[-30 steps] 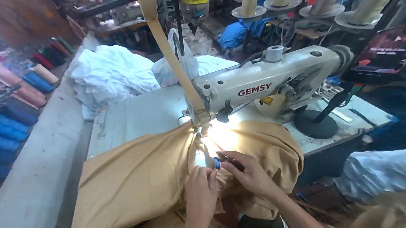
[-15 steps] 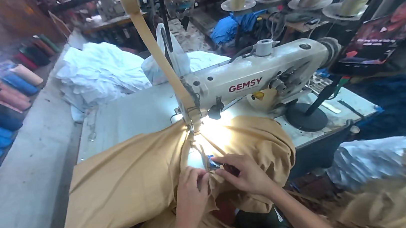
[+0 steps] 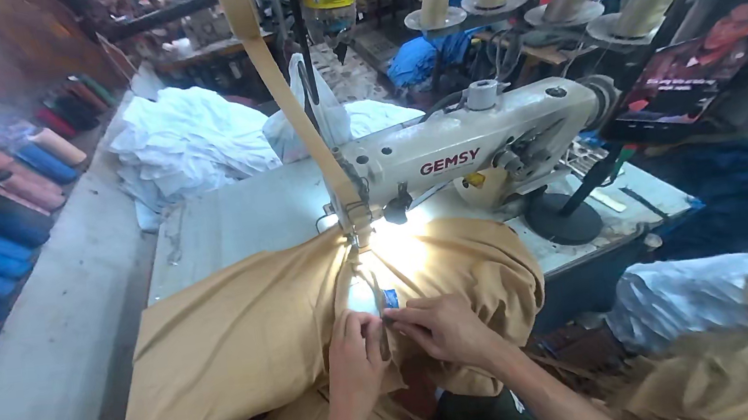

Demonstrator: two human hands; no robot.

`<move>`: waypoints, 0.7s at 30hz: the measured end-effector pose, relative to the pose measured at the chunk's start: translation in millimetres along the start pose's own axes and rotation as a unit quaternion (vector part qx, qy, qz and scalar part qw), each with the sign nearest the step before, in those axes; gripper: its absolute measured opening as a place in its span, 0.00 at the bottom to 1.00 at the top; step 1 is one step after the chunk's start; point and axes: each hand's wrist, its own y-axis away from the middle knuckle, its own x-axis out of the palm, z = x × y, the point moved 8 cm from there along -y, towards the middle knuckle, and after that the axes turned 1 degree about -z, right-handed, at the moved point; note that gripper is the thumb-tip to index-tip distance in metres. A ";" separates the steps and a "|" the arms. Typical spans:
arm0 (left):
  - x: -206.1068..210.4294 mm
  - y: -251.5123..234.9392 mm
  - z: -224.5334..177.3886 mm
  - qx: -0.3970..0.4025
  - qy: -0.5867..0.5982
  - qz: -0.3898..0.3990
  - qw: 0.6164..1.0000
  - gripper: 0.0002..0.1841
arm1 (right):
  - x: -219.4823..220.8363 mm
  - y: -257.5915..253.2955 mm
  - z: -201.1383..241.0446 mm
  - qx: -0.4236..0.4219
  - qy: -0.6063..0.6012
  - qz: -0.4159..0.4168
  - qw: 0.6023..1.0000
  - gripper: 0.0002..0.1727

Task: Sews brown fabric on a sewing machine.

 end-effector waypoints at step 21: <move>18.2 -72.9 31.0 -0.003 -0.119 0.029 0.992 0.17 | 12.3 -67.0 -55.1 0.206 0.100 0.100 0.968 0.18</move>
